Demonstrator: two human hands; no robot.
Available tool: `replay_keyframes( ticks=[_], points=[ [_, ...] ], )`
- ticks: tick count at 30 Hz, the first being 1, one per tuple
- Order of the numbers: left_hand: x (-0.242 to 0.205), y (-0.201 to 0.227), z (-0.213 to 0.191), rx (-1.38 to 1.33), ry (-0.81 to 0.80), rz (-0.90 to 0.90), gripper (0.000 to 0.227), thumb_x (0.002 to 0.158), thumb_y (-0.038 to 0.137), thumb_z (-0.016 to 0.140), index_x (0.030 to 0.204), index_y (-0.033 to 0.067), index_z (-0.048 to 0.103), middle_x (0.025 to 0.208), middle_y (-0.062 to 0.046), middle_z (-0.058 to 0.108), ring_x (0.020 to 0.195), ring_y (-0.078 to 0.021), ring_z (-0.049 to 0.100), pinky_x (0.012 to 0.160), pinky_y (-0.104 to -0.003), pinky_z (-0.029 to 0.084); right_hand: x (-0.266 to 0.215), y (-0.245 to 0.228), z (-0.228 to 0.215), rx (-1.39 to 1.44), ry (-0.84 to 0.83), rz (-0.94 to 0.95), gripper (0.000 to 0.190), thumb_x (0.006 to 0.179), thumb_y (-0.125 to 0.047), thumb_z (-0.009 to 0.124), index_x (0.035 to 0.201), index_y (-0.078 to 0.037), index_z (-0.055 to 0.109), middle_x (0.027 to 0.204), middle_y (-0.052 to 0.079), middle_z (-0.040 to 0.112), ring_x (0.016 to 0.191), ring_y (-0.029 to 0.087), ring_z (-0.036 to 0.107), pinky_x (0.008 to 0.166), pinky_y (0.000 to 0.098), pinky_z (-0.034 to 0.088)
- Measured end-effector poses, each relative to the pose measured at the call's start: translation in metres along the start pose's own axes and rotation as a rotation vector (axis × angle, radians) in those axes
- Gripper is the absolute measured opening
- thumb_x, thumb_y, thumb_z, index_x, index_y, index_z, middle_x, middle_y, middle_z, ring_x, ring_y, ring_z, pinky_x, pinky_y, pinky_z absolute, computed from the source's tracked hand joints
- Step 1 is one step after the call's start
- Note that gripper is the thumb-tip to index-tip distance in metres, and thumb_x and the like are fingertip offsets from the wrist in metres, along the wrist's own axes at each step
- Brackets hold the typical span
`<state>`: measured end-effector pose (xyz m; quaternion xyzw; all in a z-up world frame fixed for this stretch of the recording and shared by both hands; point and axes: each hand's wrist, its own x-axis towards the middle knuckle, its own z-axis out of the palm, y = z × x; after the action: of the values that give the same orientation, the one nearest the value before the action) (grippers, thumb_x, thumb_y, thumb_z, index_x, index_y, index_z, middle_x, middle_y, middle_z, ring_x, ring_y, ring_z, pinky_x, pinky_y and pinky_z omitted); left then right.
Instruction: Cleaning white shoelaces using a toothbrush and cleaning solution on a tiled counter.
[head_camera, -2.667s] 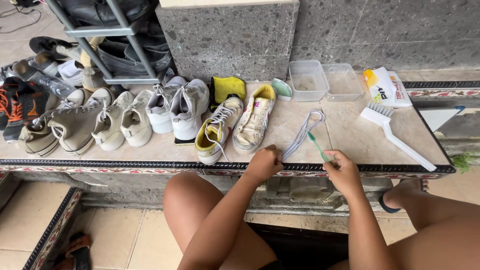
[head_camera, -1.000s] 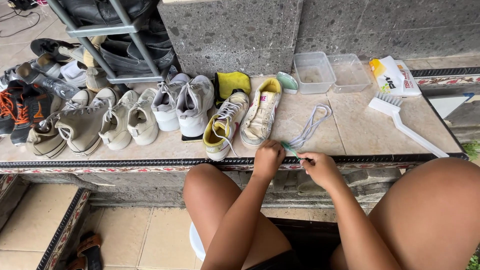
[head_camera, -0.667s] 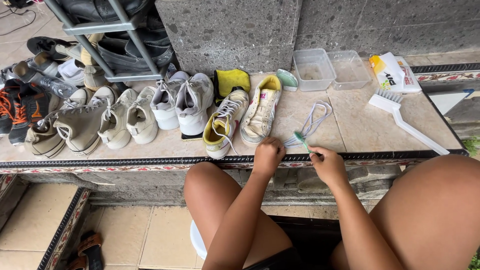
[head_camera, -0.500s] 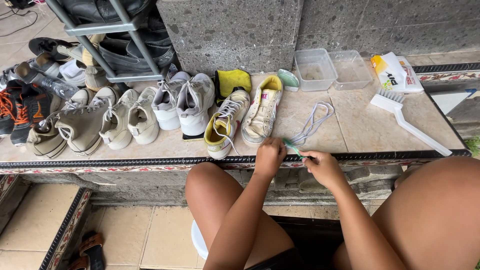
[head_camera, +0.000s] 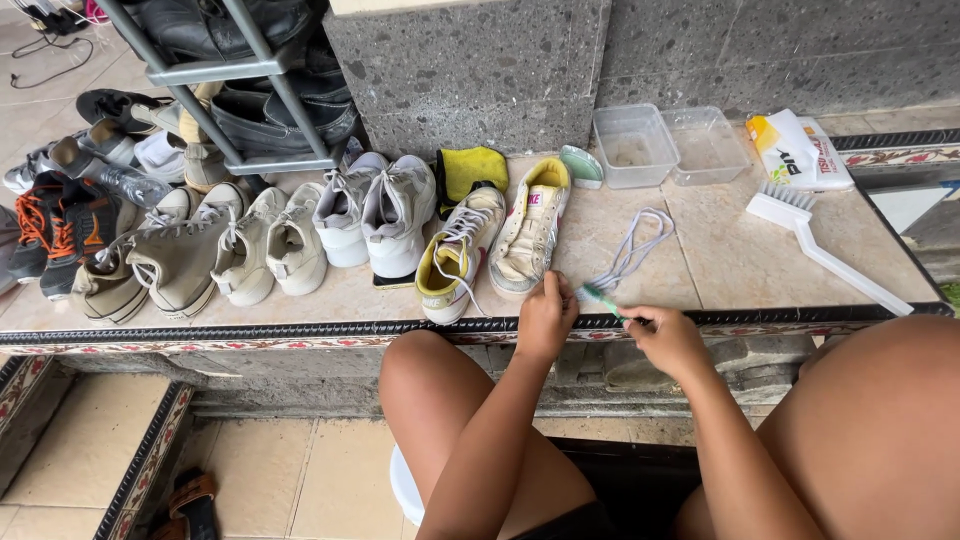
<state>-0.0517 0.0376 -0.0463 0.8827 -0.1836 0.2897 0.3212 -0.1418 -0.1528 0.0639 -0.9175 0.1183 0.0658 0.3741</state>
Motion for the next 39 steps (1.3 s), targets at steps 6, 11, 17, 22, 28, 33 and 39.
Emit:
replay_keyframes(
  ticks=[6, 11, 17, 22, 28, 33, 39],
  points=[
    [-0.001, 0.012, -0.014, -0.014, -0.008, -0.023, 0.035, 0.082, 0.009, 0.073, 0.102, 0.011, 0.045, 0.072, -0.006, 0.058, 0.068, -0.0293, 0.07, 0.063, -0.039, 0.06, -0.005, -0.005, -0.016, 0.042, 0.077, -0.055, 0.032, 0.092, -0.027, 0.065, 0.12, -0.027, 0.08, 0.075, 0.013, 0.08, 0.089, 0.032, 0.076, 0.083, 0.0429, 0.058],
    [-0.001, 0.005, -0.004, -0.011, -0.015, -0.028, 0.035, 0.082, 0.011, 0.072, 0.104, 0.0105, 0.045, 0.073, -0.009, 0.059, 0.068, -0.0335, 0.07, 0.064, -0.044, 0.06, 0.024, 0.015, -0.01, -0.108, 0.155, 0.071, 0.032, 0.095, -0.033, 0.06, 0.122, -0.036, 0.077, 0.092, 0.011, 0.081, 0.098, 0.035, 0.075, 0.084, 0.0471, 0.059],
    [0.004, 0.004, -0.004, -0.021, -0.027, -0.033, 0.037, 0.082, 0.009, 0.072, 0.105, 0.0121, 0.044, 0.073, -0.006, 0.06, 0.067, -0.0307, 0.07, 0.064, -0.04, 0.06, -0.01, -0.026, -0.02, -0.102, 0.103, 0.089, 0.034, 0.096, -0.033, 0.059, 0.125, -0.038, 0.076, 0.104, 0.011, 0.081, 0.108, 0.036, 0.074, 0.09, 0.0475, 0.059],
    [0.0, 0.008, -0.011, 0.022, -0.032, -0.013, 0.035, 0.082, 0.009, 0.071, 0.102, 0.0127, 0.043, 0.072, -0.005, 0.058, 0.067, -0.0296, 0.07, 0.065, -0.038, 0.06, 0.037, 0.002, -0.011, -0.192, 0.126, 0.142, 0.035, 0.097, -0.034, 0.054, 0.125, -0.039, 0.075, 0.108, 0.014, 0.08, 0.11, 0.039, 0.072, 0.09, 0.0499, 0.059],
    [-0.001, 0.009, -0.011, 0.065, -0.006, 0.026, 0.033, 0.082, 0.012, 0.072, 0.099, 0.0134, 0.044, 0.069, -0.004, 0.058, 0.067, -0.029, 0.071, 0.065, -0.038, 0.06, 0.065, 0.007, -0.027, -0.259, 0.174, 0.109, 0.037, 0.096, -0.029, 0.055, 0.126, -0.033, 0.077, 0.108, 0.017, 0.079, 0.106, 0.039, 0.074, 0.085, 0.0503, 0.061],
    [0.002, 0.016, -0.024, -0.019, -0.016, -0.003, 0.029, 0.084, 0.005, 0.068, 0.096, 0.0143, 0.043, 0.067, -0.003, 0.055, 0.064, -0.0269, 0.069, 0.063, -0.034, 0.06, 0.029, -0.026, -0.039, -0.23, 0.197, 0.004, 0.035, 0.099, -0.024, 0.056, 0.126, -0.03, 0.077, 0.106, 0.025, 0.078, 0.106, 0.045, 0.072, 0.088, 0.0536, 0.06],
    [0.004, 0.018, -0.016, 0.095, 0.035, 0.018, 0.026, 0.083, 0.008, 0.067, 0.094, 0.0143, 0.044, 0.066, -0.002, 0.053, 0.064, -0.0249, 0.068, 0.06, -0.032, 0.059, 0.008, -0.018, -0.018, -0.353, 0.142, -0.036, 0.034, 0.102, -0.022, 0.051, 0.121, -0.024, 0.079, 0.101, 0.022, 0.08, 0.101, 0.041, 0.076, 0.084, 0.0523, 0.062]
  ],
)
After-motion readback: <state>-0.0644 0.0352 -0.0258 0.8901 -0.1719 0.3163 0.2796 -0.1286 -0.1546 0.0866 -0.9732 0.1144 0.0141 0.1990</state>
